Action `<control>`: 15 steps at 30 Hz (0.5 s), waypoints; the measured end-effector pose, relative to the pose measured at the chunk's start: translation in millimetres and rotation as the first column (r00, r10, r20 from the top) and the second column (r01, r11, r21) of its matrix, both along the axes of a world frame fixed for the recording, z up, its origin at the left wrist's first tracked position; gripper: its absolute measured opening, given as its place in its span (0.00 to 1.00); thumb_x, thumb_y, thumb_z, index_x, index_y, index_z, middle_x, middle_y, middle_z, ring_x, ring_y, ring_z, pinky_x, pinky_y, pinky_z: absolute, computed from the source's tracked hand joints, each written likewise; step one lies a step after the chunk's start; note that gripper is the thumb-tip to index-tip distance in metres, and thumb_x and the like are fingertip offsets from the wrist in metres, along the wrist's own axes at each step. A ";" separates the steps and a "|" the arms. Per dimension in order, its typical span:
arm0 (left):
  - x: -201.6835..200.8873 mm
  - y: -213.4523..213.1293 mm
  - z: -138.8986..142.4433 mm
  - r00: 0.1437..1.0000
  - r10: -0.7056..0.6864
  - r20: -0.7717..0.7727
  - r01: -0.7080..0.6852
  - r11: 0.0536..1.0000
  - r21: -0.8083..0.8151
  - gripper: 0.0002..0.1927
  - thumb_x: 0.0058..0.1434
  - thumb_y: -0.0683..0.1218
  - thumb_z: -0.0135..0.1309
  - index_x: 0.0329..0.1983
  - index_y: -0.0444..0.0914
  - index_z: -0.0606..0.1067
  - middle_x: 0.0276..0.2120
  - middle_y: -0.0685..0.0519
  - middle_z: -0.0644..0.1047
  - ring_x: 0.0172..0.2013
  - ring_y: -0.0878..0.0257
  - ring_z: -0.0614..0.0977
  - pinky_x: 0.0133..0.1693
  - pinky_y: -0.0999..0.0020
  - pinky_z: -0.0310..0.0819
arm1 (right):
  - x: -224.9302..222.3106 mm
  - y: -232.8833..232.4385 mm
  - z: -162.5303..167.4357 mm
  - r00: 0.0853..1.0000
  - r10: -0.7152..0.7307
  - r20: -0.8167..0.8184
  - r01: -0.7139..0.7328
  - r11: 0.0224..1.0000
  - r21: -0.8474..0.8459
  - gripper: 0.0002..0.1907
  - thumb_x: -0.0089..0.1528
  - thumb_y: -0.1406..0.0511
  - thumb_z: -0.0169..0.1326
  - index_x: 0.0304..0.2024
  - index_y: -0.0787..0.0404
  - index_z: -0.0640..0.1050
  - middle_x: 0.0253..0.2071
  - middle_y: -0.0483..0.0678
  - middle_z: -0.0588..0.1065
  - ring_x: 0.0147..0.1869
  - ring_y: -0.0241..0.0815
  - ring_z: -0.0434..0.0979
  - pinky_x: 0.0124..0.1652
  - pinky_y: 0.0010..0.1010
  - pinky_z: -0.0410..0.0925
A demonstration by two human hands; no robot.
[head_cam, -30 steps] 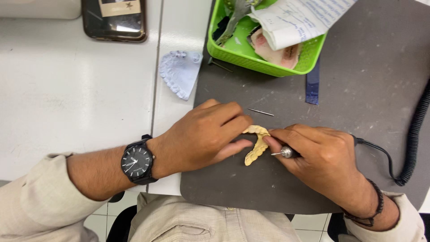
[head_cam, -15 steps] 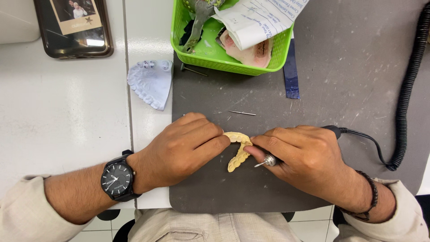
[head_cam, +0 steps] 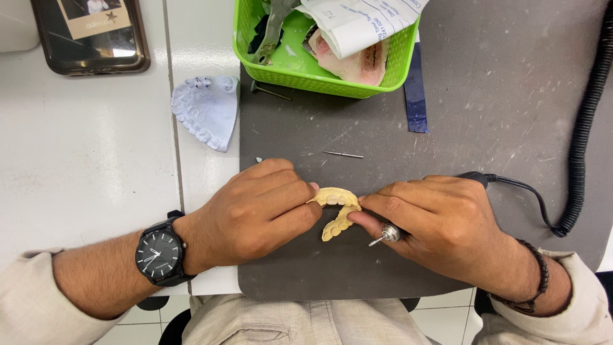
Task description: The person holds a yellow acrylic dental prosthesis arch on a bench mat and uses a handheld rotary grinding tool to grind and smooth its surface, repositioning the prosthesis and changing grip repeatedly while working over different areas with the burr.
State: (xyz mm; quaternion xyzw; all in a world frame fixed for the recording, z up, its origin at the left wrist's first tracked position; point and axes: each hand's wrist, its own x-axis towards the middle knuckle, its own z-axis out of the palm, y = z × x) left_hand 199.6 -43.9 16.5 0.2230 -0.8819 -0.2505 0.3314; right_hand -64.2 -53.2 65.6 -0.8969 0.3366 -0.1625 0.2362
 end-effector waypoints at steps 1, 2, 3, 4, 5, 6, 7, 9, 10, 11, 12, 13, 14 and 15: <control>0.3 -0.4 -0.1 1.000 -0.004 0.005 0.004 1.000 0.004 0.05 0.61 0.37 0.59 0.37 0.32 0.75 0.33 0.48 0.74 0.36 0.55 0.80 0.45 0.58 0.76 | 0.2 0.1 0.1 1.000 0.001 0.005 0.000 1.000 -0.006 0.10 0.55 0.64 0.69 0.33 0.60 0.81 0.29 0.44 0.79 0.28 0.42 0.80 0.28 0.31 0.71; 0.2 -0.6 -0.2 1.000 0.004 0.003 -0.004 1.000 0.001 0.05 0.61 0.37 0.59 0.37 0.31 0.75 0.34 0.48 0.74 0.37 0.56 0.80 0.45 0.58 0.76 | 0.5 0.1 -0.1 1.000 -0.003 0.003 0.003 1.000 -0.006 0.10 0.55 0.63 0.69 0.33 0.60 0.81 0.28 0.44 0.79 0.28 0.42 0.80 0.28 0.31 0.71; -0.2 -0.7 -0.3 1.000 0.012 0.002 -0.012 1.000 -0.002 0.05 0.61 0.37 0.59 0.37 0.31 0.75 0.35 0.48 0.74 0.37 0.56 0.80 0.45 0.58 0.76 | 0.8 0.2 -0.3 1.000 -0.007 0.001 0.007 1.000 -0.006 0.10 0.55 0.63 0.69 0.33 0.59 0.81 0.28 0.44 0.79 0.28 0.42 0.80 0.28 0.32 0.71; -0.6 -0.7 -0.5 1.000 0.019 -0.001 -0.019 1.000 -0.003 0.05 0.61 0.37 0.59 0.37 0.31 0.75 0.35 0.48 0.75 0.37 0.56 0.80 0.45 0.58 0.75 | 1.0 0.7 -0.2 1.000 -0.013 -0.002 0.013 1.000 -0.005 0.10 0.55 0.63 0.69 0.32 0.59 0.81 0.28 0.44 0.79 0.27 0.42 0.80 0.27 0.32 0.71; -0.7 -0.5 -0.5 1.000 0.016 0.003 -0.016 1.000 -0.003 0.05 0.61 0.37 0.59 0.37 0.31 0.75 0.35 0.48 0.75 0.37 0.56 0.80 0.45 0.58 0.76 | 0.7 1.0 -0.1 1.000 -0.013 -0.007 0.013 1.000 -0.001 0.10 0.55 0.63 0.69 0.32 0.59 0.81 0.27 0.44 0.79 0.27 0.42 0.80 0.27 0.32 0.70; -0.4 -0.1 -0.4 1.000 0.016 0.007 -0.016 1.000 -0.003 0.04 0.61 0.37 0.59 0.36 0.31 0.75 0.34 0.48 0.74 0.36 0.56 0.80 0.45 0.58 0.76 | 0.5 0.9 -0.1 1.000 -0.010 -0.011 0.010 1.000 0.004 0.10 0.55 0.63 0.69 0.32 0.60 0.81 0.27 0.44 0.78 0.27 0.42 0.79 0.27 0.32 0.70; 0.0 -0.2 -0.4 1.000 0.016 0.012 -0.016 1.000 -0.007 0.04 0.61 0.37 0.59 0.36 0.32 0.75 0.33 0.48 0.74 0.36 0.56 0.80 0.45 0.58 0.76 | 0.3 0.6 -0.2 1.000 -0.006 -0.015 0.006 1.000 0.004 0.10 0.55 0.63 0.69 0.32 0.60 0.81 0.26 0.44 0.78 0.26 0.43 0.79 0.26 0.32 0.70; -0.2 -1.1 -1.0 1.000 0.026 0.001 -0.026 1.000 -0.015 0.04 0.62 0.37 0.59 0.36 0.32 0.74 0.34 0.48 0.75 0.37 0.56 0.80 0.46 0.59 0.76 | 0.7 0.5 -0.2 1.000 -0.011 -0.012 0.011 1.000 -0.003 0.10 0.55 0.63 0.69 0.32 0.60 0.81 0.26 0.44 0.78 0.26 0.43 0.79 0.26 0.32 0.70; -0.4 -1.1 -1.4 1.000 0.030 -0.006 -0.030 0.999 -0.017 0.04 0.62 0.37 0.59 0.35 0.32 0.74 0.34 0.48 0.75 0.37 0.56 0.80 0.46 0.59 0.76 | 1.0 0.7 -0.2 1.000 -0.014 -0.011 0.014 1.000 -0.004 0.10 0.55 0.63 0.69 0.32 0.60 0.81 0.26 0.44 0.78 0.26 0.43 0.79 0.26 0.33 0.70; -0.6 -0.8 -1.9 1.000 0.030 0.001 -0.030 0.999 -0.010 0.05 0.62 0.37 0.59 0.35 0.33 0.74 0.34 0.48 0.75 0.37 0.56 0.80 0.46 0.59 0.76 | 0.9 0.9 -0.6 1.000 -0.016 -0.011 0.016 1.000 0.000 0.10 0.56 0.63 0.69 0.32 0.60 0.81 0.26 0.44 0.78 0.26 0.42 0.79 0.26 0.32 0.70; -0.5 -0.6 -1.8 1.000 0.030 0.007 -0.030 1.000 -0.006 0.05 0.61 0.37 0.59 0.34 0.33 0.74 0.34 0.49 0.75 0.37 0.56 0.80 0.46 0.59 0.75 | 1.2 1.1 -0.6 1.000 -0.018 -0.011 0.018 1.000 0.000 0.10 0.56 0.63 0.69 0.31 0.60 0.80 0.26 0.44 0.78 0.26 0.42 0.79 0.26 0.32 0.70; -0.3 -0.6 -1.5 0.999 0.029 0.013 -0.029 1.000 -0.001 0.05 0.61 0.38 0.59 0.34 0.34 0.74 0.34 0.49 0.75 0.37 0.56 0.80 0.46 0.59 0.75 | 1.3 1.0 -0.7 1.000 -0.021 -0.010 0.021 1.000 0.001 0.10 0.56 0.63 0.69 0.31 0.60 0.80 0.26 0.44 0.78 0.26 0.42 0.79 0.26 0.32 0.70; -0.4 -0.2 -1.6 0.999 0.035 0.023 -0.035 0.999 0.000 0.04 0.61 0.38 0.59 0.35 0.34 0.74 0.34 0.49 0.75 0.37 0.57 0.80 0.46 0.59 0.75 | 1.2 1.0 -1.2 1.000 -0.017 -0.012 0.017 1.000 0.001 0.10 0.56 0.62 0.69 0.31 0.60 0.80 0.26 0.44 0.78 0.26 0.42 0.79 0.26 0.32 0.70; -0.8 0.1 -1.6 0.999 0.040 0.032 -0.040 0.999 0.002 0.04 0.61 0.38 0.59 0.36 0.34 0.75 0.35 0.49 0.76 0.38 0.57 0.80 0.46 0.60 0.75 | 1.1 1.0 -1.7 1.000 -0.014 -0.015 0.014 1.000 0.001 0.10 0.56 0.62 0.69 0.31 0.60 0.80 0.27 0.44 0.78 0.26 0.42 0.79 0.26 0.32 0.70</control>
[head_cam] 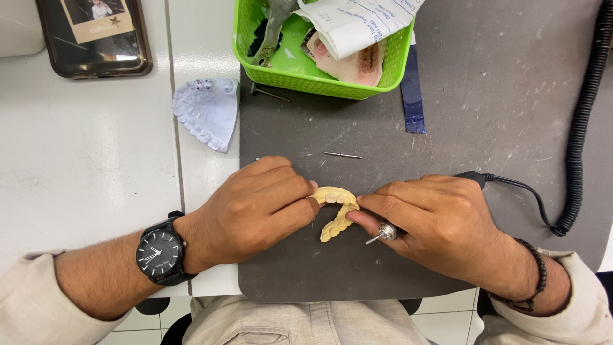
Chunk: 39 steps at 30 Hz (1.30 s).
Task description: The person holds a yellow acrylic dental prosthesis arch on a bench mat and uses a handheld rotary grinding tool to grind and smooth its surface, repositioning the prosthesis and changing grip repeatedly while working over different areas with the burr.
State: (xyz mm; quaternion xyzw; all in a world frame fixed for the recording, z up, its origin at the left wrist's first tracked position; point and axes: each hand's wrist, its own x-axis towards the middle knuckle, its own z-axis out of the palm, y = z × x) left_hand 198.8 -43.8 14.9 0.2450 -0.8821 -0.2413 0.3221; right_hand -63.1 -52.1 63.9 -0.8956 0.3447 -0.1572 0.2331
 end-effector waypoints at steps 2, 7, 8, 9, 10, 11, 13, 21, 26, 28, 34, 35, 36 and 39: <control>-0.3 -0.3 0.3 1.000 0.010 0.026 -0.011 1.000 0.017 0.04 0.62 0.39 0.60 0.38 0.34 0.76 0.35 0.50 0.76 0.38 0.58 0.80 0.45 0.60 0.74 | 0.0 0.0 -0.8 1.000 0.005 -0.002 -0.005 1.000 -0.005 0.10 0.56 0.62 0.69 0.32 0.60 0.80 0.27 0.44 0.79 0.26 0.42 0.80 0.26 0.32 0.70; -4.8 -0.8 -1.8 0.999 0.039 0.006 -0.040 0.993 0.107 0.12 0.62 0.46 0.64 0.44 0.34 0.78 0.38 0.51 0.77 0.40 0.56 0.79 0.46 0.60 0.71 | 1.8 1.5 -4.1 1.000 0.014 0.012 -0.014 1.000 -0.008 0.11 0.57 0.62 0.68 0.33 0.60 0.80 0.28 0.44 0.79 0.28 0.42 0.80 0.27 0.31 0.71; -5.2 -0.2 -2.1 0.999 0.047 0.018 -0.048 0.994 0.099 0.12 0.62 0.46 0.65 0.44 0.34 0.79 0.39 0.51 0.78 0.41 0.57 0.79 0.47 0.60 0.71 | 1.8 1.5 -4.4 1.000 0.014 0.002 -0.014 1.000 -0.012 0.10 0.57 0.62 0.68 0.32 0.60 0.80 0.28 0.44 0.79 0.27 0.42 0.80 0.27 0.32 0.71; -5.9 0.9 -2.5 0.998 0.054 0.029 -0.057 0.994 0.093 0.13 0.62 0.46 0.65 0.45 0.35 0.79 0.40 0.51 0.78 0.42 0.57 0.79 0.48 0.59 0.70 | 1.7 1.6 -4.5 1.000 0.014 -0.008 -0.014 1.000 -0.016 0.10 0.57 0.62 0.68 0.32 0.59 0.80 0.27 0.44 0.78 0.26 0.42 0.79 0.26 0.32 0.70; -6.4 1.6 -3.0 0.997 0.062 0.040 -0.065 0.994 0.084 0.13 0.62 0.46 0.65 0.45 0.35 0.79 0.40 0.52 0.78 0.44 0.57 0.79 0.49 0.59 0.69 | 1.5 1.8 -4.6 1.000 0.014 -0.018 -0.014 1.000 -0.022 0.10 0.57 0.61 0.68 0.32 0.59 0.81 0.26 0.43 0.78 0.25 0.42 0.79 0.26 0.33 0.70; -6.7 1.5 -3.7 0.997 0.064 0.045 -0.068 0.995 0.080 0.12 0.63 0.46 0.65 0.45 0.35 0.79 0.40 0.52 0.78 0.44 0.58 0.78 0.49 0.59 0.69 | 1.6 1.6 -4.8 1.000 0.014 -0.018 -0.014 1.000 -0.025 0.10 0.57 0.61 0.68 0.32 0.59 0.81 0.26 0.44 0.78 0.26 0.42 0.79 0.26 0.33 0.70; -6.9 2.0 -4.6 0.996 0.068 0.055 -0.072 0.995 0.075 0.11 0.63 0.45 0.65 0.45 0.36 0.80 0.41 0.53 0.79 0.45 0.58 0.78 0.51 0.59 0.67 | 1.8 1.8 -4.8 1.000 0.014 -0.017 -0.014 1.000 -0.026 0.10 0.57 0.62 0.68 0.33 0.59 0.80 0.27 0.44 0.78 0.26 0.42 0.79 0.26 0.33 0.70; -5.5 0.9 -3.9 0.996 0.083 0.028 -0.083 0.997 -0.004 0.10 0.61 0.44 0.67 0.42 0.36 0.80 0.39 0.55 0.78 0.45 0.59 0.78 0.52 0.54 0.63 | 3.8 1.2 -4.0 1.000 0.008 -0.002 -0.008 0.999 -0.035 0.10 0.57 0.62 0.68 0.33 0.60 0.81 0.26 0.43 0.77 0.26 0.42 0.79 0.26 0.33 0.70; -4.7 -2.5 -3.5 0.997 0.082 0.007 -0.082 0.996 -0.019 0.09 0.60 0.44 0.68 0.40 0.38 0.80 0.37 0.56 0.77 0.43 0.60 0.79 0.53 0.53 0.62 | 5.0 1.6 -4.3 1.000 -0.007 -0.002 0.007 0.999 -0.049 0.11 0.56 0.62 0.69 0.34 0.60 0.81 0.25 0.44 0.77 0.25 0.43 0.78 0.26 0.33 0.69; -4.8 -3.5 -2.5 0.996 0.084 -0.016 -0.084 0.996 0.000 0.08 0.60 0.44 0.68 0.38 0.38 0.79 0.37 0.57 0.77 0.43 0.61 0.79 0.53 0.54 0.62 | 5.1 2.1 -3.5 1.000 -0.024 0.004 0.024 0.997 -0.067 0.11 0.55 0.62 0.69 0.34 0.60 0.81 0.25 0.44 0.76 0.25 0.43 0.77 0.26 0.33 0.68; -8.0 -1.5 6.2 0.984 0.103 -0.147 -0.090 0.991 0.095 0.11 0.62 0.45 0.69 0.45 0.41 0.80 0.40 0.57 0.79 0.47 0.63 0.80 0.54 0.60 0.63 | 4.4 3.6 -0.4 0.990 0.014 0.141 0.012 0.983 -0.185 0.12 0.56 0.65 0.70 0.38 0.61 0.82 0.29 0.45 0.79 0.28 0.39 0.79 0.28 0.29 0.69; -8.9 0.0 8.5 0.981 0.110 -0.161 -0.087 0.986 0.143 0.11 0.61 0.44 0.68 0.45 0.41 0.81 0.40 0.57 0.80 0.46 0.63 0.81 0.53 0.61 0.64 | 4.2 3.6 -0.1 0.986 0.032 0.165 -0.002 0.984 -0.178 0.12 0.56 0.66 0.70 0.39 0.62 0.82 0.30 0.46 0.79 0.28 0.38 0.80 0.28 0.28 0.69; -10.2 1.6 11.1 0.977 0.118 -0.175 -0.083 0.978 0.192 0.11 0.60 0.44 0.68 0.45 0.41 0.81 0.39 0.57 0.80 0.45 0.63 0.82 0.52 0.62 0.66 | 3.5 3.5 0.5 0.981 0.048 0.188 -0.016 0.985 -0.170 0.12 0.56 0.67 0.70 0.39 0.62 0.81 0.31 0.46 0.80 0.28 0.38 0.80 0.27 0.27 0.69; -11.1 4.9 19.5 0.959 0.154 -0.238 -0.042 0.907 0.418 0.09 0.61 0.42 0.66 0.45 0.41 0.83 0.40 0.56 0.83 0.42 0.65 0.84 0.45 0.70 0.74 | 1.9 4.2 1.4 0.967 0.085 0.239 -0.048 0.986 -0.157 0.12 0.56 0.68 0.70 0.40 0.63 0.81 0.32 0.47 0.81 0.28 0.38 0.80 0.27 0.27 0.69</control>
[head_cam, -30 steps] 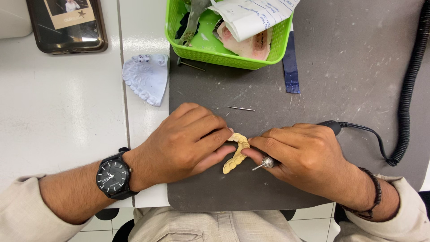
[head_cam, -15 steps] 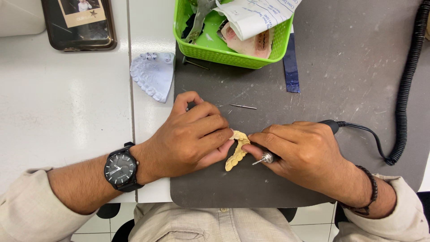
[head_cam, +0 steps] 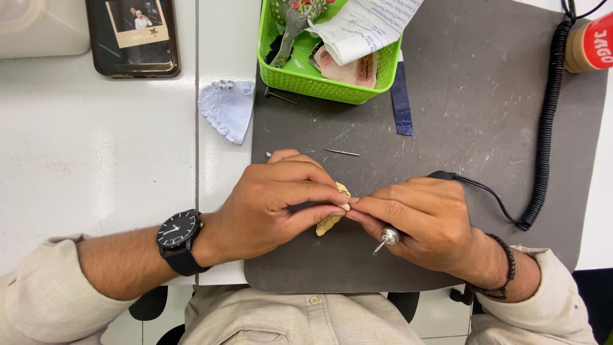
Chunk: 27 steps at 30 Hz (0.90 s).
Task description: The person holds a yellow acrylic dental prosthesis arch on a bench mat and uses a handheld rotary grinding tool to grind and smooth its surface, repositioning the prosthesis and changing grip repeatedly while working over different areas with the burr.
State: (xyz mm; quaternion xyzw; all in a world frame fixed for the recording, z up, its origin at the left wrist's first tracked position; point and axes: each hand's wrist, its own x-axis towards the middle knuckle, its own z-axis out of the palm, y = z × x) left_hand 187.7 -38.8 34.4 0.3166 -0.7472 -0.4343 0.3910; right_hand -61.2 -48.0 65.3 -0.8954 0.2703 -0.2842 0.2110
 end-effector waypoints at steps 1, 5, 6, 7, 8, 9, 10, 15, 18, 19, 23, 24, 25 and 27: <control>0.1 0.3 3.0 0.999 -0.005 -0.038 0.008 0.996 0.090 0.09 0.61 0.42 0.66 0.45 0.41 0.84 0.40 0.56 0.84 0.41 0.66 0.85 0.42 0.74 0.77 | -0.3 -0.3 0.0 1.000 0.011 0.015 -0.011 1.000 0.002 0.12 0.57 0.68 0.70 0.40 0.63 0.81 0.32 0.47 0.81 0.28 0.38 0.80 0.27 0.27 0.69; 1.2 0.3 15.6 0.984 -0.056 -0.168 0.122 0.902 0.415 0.07 0.61 0.43 0.65 0.42 0.38 0.84 0.39 0.55 0.85 0.33 0.70 0.86 0.36 0.76 0.82 | -0.5 -0.6 2.0 0.998 0.025 0.053 -0.025 1.000 -0.015 0.13 0.57 0.70 0.69 0.42 0.64 0.80 0.33 0.48 0.81 0.30 0.38 0.81 0.28 0.27 0.69; 1.1 0.2 17.8 0.986 -0.054 -0.159 0.121 0.885 0.450 0.07 0.60 0.43 0.65 0.41 0.38 0.84 0.38 0.55 0.85 0.32 0.71 0.86 0.35 0.76 0.82 | -1.0 -0.5 2.8 0.997 0.029 0.067 -0.027 0.999 -0.018 0.13 0.57 0.71 0.69 0.43 0.65 0.80 0.33 0.48 0.80 0.30 0.39 0.81 0.29 0.27 0.70; 1.0 -0.5 19.5 0.987 -0.053 -0.150 0.120 0.868 0.482 0.07 0.60 0.43 0.65 0.40 0.38 0.84 0.36 0.55 0.85 0.31 0.71 0.85 0.35 0.76 0.81 | -1.5 -1.1 3.3 0.996 0.032 0.082 -0.030 0.999 -0.025 0.14 0.58 0.71 0.69 0.44 0.66 0.80 0.33 0.48 0.80 0.30 0.39 0.81 0.29 0.27 0.70; 0.6 -1.4 20.6 0.988 -0.059 -0.142 0.123 0.859 0.497 0.07 0.59 0.44 0.65 0.40 0.38 0.84 0.36 0.55 0.85 0.31 0.71 0.85 0.34 0.76 0.81 | -2.8 -1.9 4.8 0.996 0.053 0.068 -0.051 0.998 -0.030 0.14 0.57 0.71 0.69 0.44 0.66 0.80 0.33 0.48 0.80 0.29 0.38 0.80 0.28 0.27 0.69; -0.5 -2.0 21.3 0.989 -0.064 -0.134 0.124 0.848 0.516 0.07 0.59 0.44 0.66 0.39 0.37 0.84 0.35 0.55 0.86 0.31 0.71 0.85 0.34 0.76 0.81 | -4.8 -2.6 6.6 0.996 0.074 0.056 -0.072 0.997 -0.032 0.15 0.56 0.72 0.69 0.44 0.66 0.80 0.32 0.48 0.80 0.28 0.38 0.79 0.28 0.27 0.68; -1.0 -1.9 21.6 0.990 -0.069 -0.125 0.126 0.836 0.535 0.08 0.58 0.44 0.66 0.39 0.37 0.84 0.34 0.55 0.86 0.30 0.71 0.85 0.34 0.76 0.80 | -5.6 -2.9 7.6 0.994 0.095 0.045 -0.093 0.995 -0.032 0.15 0.55 0.72 0.69 0.44 0.66 0.81 0.32 0.48 0.80 0.27 0.38 0.77 0.27 0.28 0.67; -2.9 -0.4 22.1 0.981 -0.100 -0.168 0.174 0.837 0.519 0.08 0.59 0.45 0.67 0.36 0.36 0.84 0.35 0.55 0.85 0.34 0.71 0.84 0.37 0.76 0.79 | -4.1 -3.1 8.3 0.992 0.115 0.049 -0.113 0.992 -0.052 0.14 0.55 0.72 0.69 0.42 0.65 0.81 0.31 0.48 0.79 0.26 0.37 0.76 0.26 0.28 0.66; -1.6 0.1 21.7 0.983 -0.103 -0.149 0.169 0.820 0.547 0.08 0.60 0.46 0.65 0.38 0.37 0.84 0.34 0.56 0.85 0.33 0.70 0.84 0.36 0.76 0.79 | -2.6 -0.6 9.3 0.995 0.086 0.053 -0.085 0.996 -0.029 0.13 0.57 0.71 0.68 0.42 0.66 0.80 0.31 0.48 0.79 0.27 0.37 0.78 0.27 0.27 0.68; -1.2 0.4 21.4 0.984 -0.107 -0.142 0.169 0.811 0.561 0.08 0.60 0.46 0.64 0.39 0.37 0.84 0.34 0.56 0.85 0.32 0.70 0.84 0.35 0.76 0.79 | -2.4 0.6 9.7 0.996 0.073 0.055 -0.072 0.997 -0.014 0.12 0.58 0.70 0.68 0.42 0.66 0.80 0.32 0.48 0.79 0.28 0.38 0.78 0.28 0.27 0.68; -0.9 3.4 21.5 0.979 -0.106 -0.173 0.179 0.851 0.494 0.08 0.62 0.46 0.64 0.39 0.37 0.83 0.35 0.56 0.84 0.35 0.69 0.84 0.38 0.75 0.79 | -4.3 -1.2 10.2 0.996 0.080 0.036 -0.080 0.997 -0.013 0.11 0.58 0.66 0.70 0.34 0.63 0.78 0.25 0.46 0.75 0.25 0.38 0.75 0.26 0.30 0.65; -0.9 5.0 22.1 0.978 -0.098 -0.186 0.179 0.853 0.490 0.08 0.62 0.46 0.64 0.40 0.37 0.83 0.35 0.56 0.84 0.35 0.69 0.83 0.38 0.75 0.79 | -5.3 -2.1 10.8 0.996 0.080 0.032 -0.080 0.997 0.005 0.13 0.58 0.64 0.70 0.30 0.62 0.76 0.22 0.45 0.72 0.23 0.39 0.73 0.25 0.31 0.64; -1.4 6.0 22.3 0.976 -0.090 -0.200 0.178 0.857 0.484 0.08 0.63 0.46 0.64 0.40 0.36 0.83 0.36 0.55 0.84 0.36 0.69 0.83 0.38 0.75 0.79 | -6.3 -2.0 11.7 0.996 0.080 0.027 -0.081 0.996 0.023 0.16 0.58 0.62 0.70 0.26 0.60 0.75 0.20 0.44 0.69 0.22 0.40 0.71 0.25 0.32 0.63; -3.5 6.8 22.7 0.976 -0.111 -0.188 0.191 0.854 0.484 0.08 0.63 0.46 0.63 0.40 0.37 0.83 0.36 0.56 0.83 0.36 0.69 0.83 0.38 0.75 0.79 | -6.2 1.5 13.3 0.999 0.030 0.017 -0.031 0.999 0.026 0.21 0.51 0.54 0.69 0.21 0.59 0.72 0.16 0.43 0.65 0.18 0.40 0.66 0.21 0.33 0.59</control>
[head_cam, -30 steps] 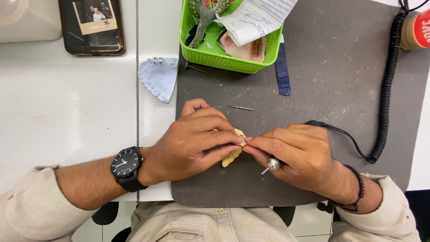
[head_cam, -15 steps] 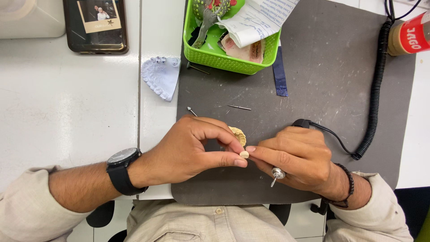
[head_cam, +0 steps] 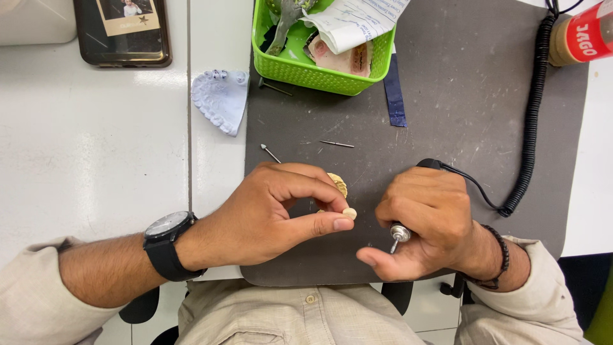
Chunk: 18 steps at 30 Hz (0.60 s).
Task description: The person holds a yellow acrylic dental prosthesis arch on a bench mat and uses a handheld rotary grinding tool to grind and smooth its surface, repositioning the prosthesis and changing grip repeatedly while working over different areas with the burr.
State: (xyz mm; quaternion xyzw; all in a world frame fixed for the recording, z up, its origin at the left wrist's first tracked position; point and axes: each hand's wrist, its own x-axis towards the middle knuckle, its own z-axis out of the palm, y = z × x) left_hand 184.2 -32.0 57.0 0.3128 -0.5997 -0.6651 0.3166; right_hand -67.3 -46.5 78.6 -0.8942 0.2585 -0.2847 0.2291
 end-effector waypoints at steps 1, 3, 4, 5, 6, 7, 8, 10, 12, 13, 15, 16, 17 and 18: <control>-1.0 0.5 0.2 1.000 -0.012 0.007 0.012 1.000 -0.001 0.08 0.63 0.47 0.63 0.40 0.38 0.83 0.37 0.56 0.83 0.36 0.70 0.84 0.38 0.75 0.79 | 0.7 2.2 0.0 1.000 -0.027 -0.004 0.027 1.000 0.002 0.25 0.48 0.50 0.68 0.19 0.58 0.70 0.14 0.43 0.63 0.16 0.39 0.64 0.20 0.33 0.56; -4.8 2.3 0.5 1.000 -0.021 -0.012 0.021 0.998 -0.059 0.08 0.63 0.46 0.63 0.40 0.37 0.83 0.37 0.55 0.83 0.37 0.68 0.82 0.38 0.74 0.77 | 2.1 2.7 -1.9 0.996 -0.061 -0.069 0.058 0.997 -0.054 0.30 0.48 0.45 0.70 0.19 0.59 0.69 0.15 0.44 0.63 0.17 0.41 0.64 0.20 0.33 0.57; -6.1 3.4 0.8 0.999 -0.026 -0.020 0.024 0.996 -0.086 0.08 0.63 0.46 0.64 0.41 0.37 0.83 0.37 0.55 0.82 0.37 0.68 0.81 0.39 0.73 0.76 | 2.6 2.2 -3.0 0.992 -0.079 -0.099 0.071 0.994 -0.081 0.33 0.48 0.42 0.71 0.20 0.59 0.69 0.15 0.44 0.63 0.17 0.42 0.64 0.21 0.33 0.58; -6.7 4.1 1.0 0.999 -0.036 -0.007 0.035 0.996 -0.085 0.08 0.63 0.46 0.63 0.41 0.37 0.83 0.37 0.55 0.82 0.37 0.68 0.81 0.39 0.73 0.77 | 2.9 1.6 -3.9 0.990 -0.085 -0.111 0.078 0.995 -0.063 0.34 0.47 0.42 0.71 0.19 0.59 0.69 0.15 0.44 0.63 0.17 0.42 0.64 0.21 0.33 0.58; -6.8 4.6 1.3 0.999 -0.045 0.006 0.045 0.995 -0.085 0.07 0.63 0.46 0.63 0.41 0.38 0.83 0.37 0.55 0.82 0.37 0.68 0.81 0.39 0.73 0.77 | 3.6 0.6 -5.1 0.988 -0.089 -0.122 0.084 0.995 -0.044 0.34 0.47 0.41 0.72 0.19 0.59 0.70 0.15 0.44 0.63 0.17 0.42 0.65 0.21 0.33 0.58; -6.8 5.0 1.6 0.998 -0.053 0.018 0.054 0.995 -0.083 0.07 0.63 0.46 0.62 0.41 0.38 0.83 0.36 0.56 0.82 0.37 0.68 0.82 0.39 0.73 0.77 | 4.1 0.9 -5.5 0.987 -0.092 -0.134 0.090 0.996 -0.025 0.34 0.46 0.41 0.72 0.19 0.59 0.70 0.15 0.44 0.63 0.17 0.42 0.65 0.21 0.33 0.59; -7.0 5.3 1.8 0.998 -0.057 0.009 0.058 0.994 -0.094 0.07 0.63 0.45 0.62 0.41 0.38 0.83 0.36 0.56 0.81 0.37 0.67 0.81 0.39 0.72 0.76 | 4.3 1.9 -5.2 0.987 -0.089 -0.135 0.089 0.996 -0.009 0.33 0.46 0.42 0.72 0.19 0.58 0.71 0.15 0.43 0.64 0.18 0.42 0.66 0.21 0.33 0.60; -6.6 4.9 2.2 0.998 -0.065 -0.005 0.064 0.991 -0.119 0.07 0.64 0.45 0.62 0.41 0.37 0.83 0.36 0.55 0.81 0.37 0.67 0.80 0.40 0.72 0.76 | 5.1 2.4 -4.4 0.988 -0.081 -0.132 0.084 0.996 0.020 0.31 0.47 0.42 0.72 0.20 0.57 0.72 0.16 0.43 0.65 0.20 0.42 0.69 0.23 0.32 0.62; -6.4 4.4 2.3 0.996 -0.088 0.002 0.088 0.989 -0.117 0.07 0.64 0.45 0.62 0.41 0.37 0.83 0.36 0.55 0.81 0.37 0.66 0.80 0.40 0.72 0.76 | 5.8 2.1 -3.2 0.984 -0.077 -0.160 0.083 0.996 0.034 0.31 0.46 0.43 0.72 0.18 0.57 0.72 0.15 0.43 0.65 0.18 0.42 0.69 0.21 0.33 0.62; -6.4 4.2 2.1 0.995 -0.100 0.006 0.100 0.988 -0.115 0.07 0.64 0.45 0.62 0.41 0.37 0.83 0.35 0.55 0.81 0.36 0.66 0.80 0.40 0.72 0.76 | 6.2 1.7 -2.8 0.982 -0.074 -0.173 0.082 0.996 0.042 0.30 0.46 0.43 0.72 0.17 0.57 0.72 0.14 0.43 0.65 0.18 0.43 0.69 0.21 0.33 0.62; -6.4 3.9 1.4 0.994 -0.113 -0.013 0.110 0.985 -0.134 0.07 0.64 0.45 0.61 0.42 0.37 0.83 0.36 0.55 0.81 0.37 0.67 0.81 0.41 0.72 0.77 | 6.5 1.7 -1.9 0.983 -0.067 -0.173 0.076 0.996 0.047 0.31 0.45 0.43 0.72 0.16 0.57 0.71 0.13 0.43 0.64 0.17 0.43 0.68 0.20 0.33 0.62; -6.4 3.6 0.8 0.993 -0.119 -0.022 0.114 0.983 -0.144 0.07 0.65 0.45 0.61 0.43 0.37 0.83 0.37 0.55 0.81 0.38 0.67 0.81 0.41 0.72 0.77 | 6.6 1.3 -1.8 0.983 -0.063 -0.172 0.072 0.996 0.048 0.31 0.45 0.43 0.72 0.15 0.57 0.71 0.12 0.43 0.64 0.17 0.43 0.68 0.20 0.33 0.62; -6.5 3.5 0.3 0.992 -0.122 -0.017 0.118 0.984 -0.137 0.07 0.64 0.45 0.61 0.43 0.37 0.83 0.37 0.55 0.81 0.37 0.67 0.81 0.41 0.72 0.77 | 6.7 1.0 -1.8 0.982 -0.061 -0.176 0.071 0.996 0.052 0.31 0.45 0.43 0.72 0.15 0.57 0.71 0.12 0.43 0.64 0.16 0.42 0.68 0.20 0.33 0.62; -6.7 3.5 -0.2 0.992 -0.125 -0.012 0.122 0.984 -0.129 0.07 0.64 0.45 0.61 0.43 0.37 0.83 0.37 0.55 0.81 0.37 0.67 0.81 0.41 0.72 0.77 | 6.9 0.6 -1.9 0.982 -0.058 -0.180 0.069 0.996 0.056 0.31 0.45 0.43 0.72 0.15 0.57 0.71 0.12 0.43 0.64 0.16 0.42 0.68 0.20 0.33 0.62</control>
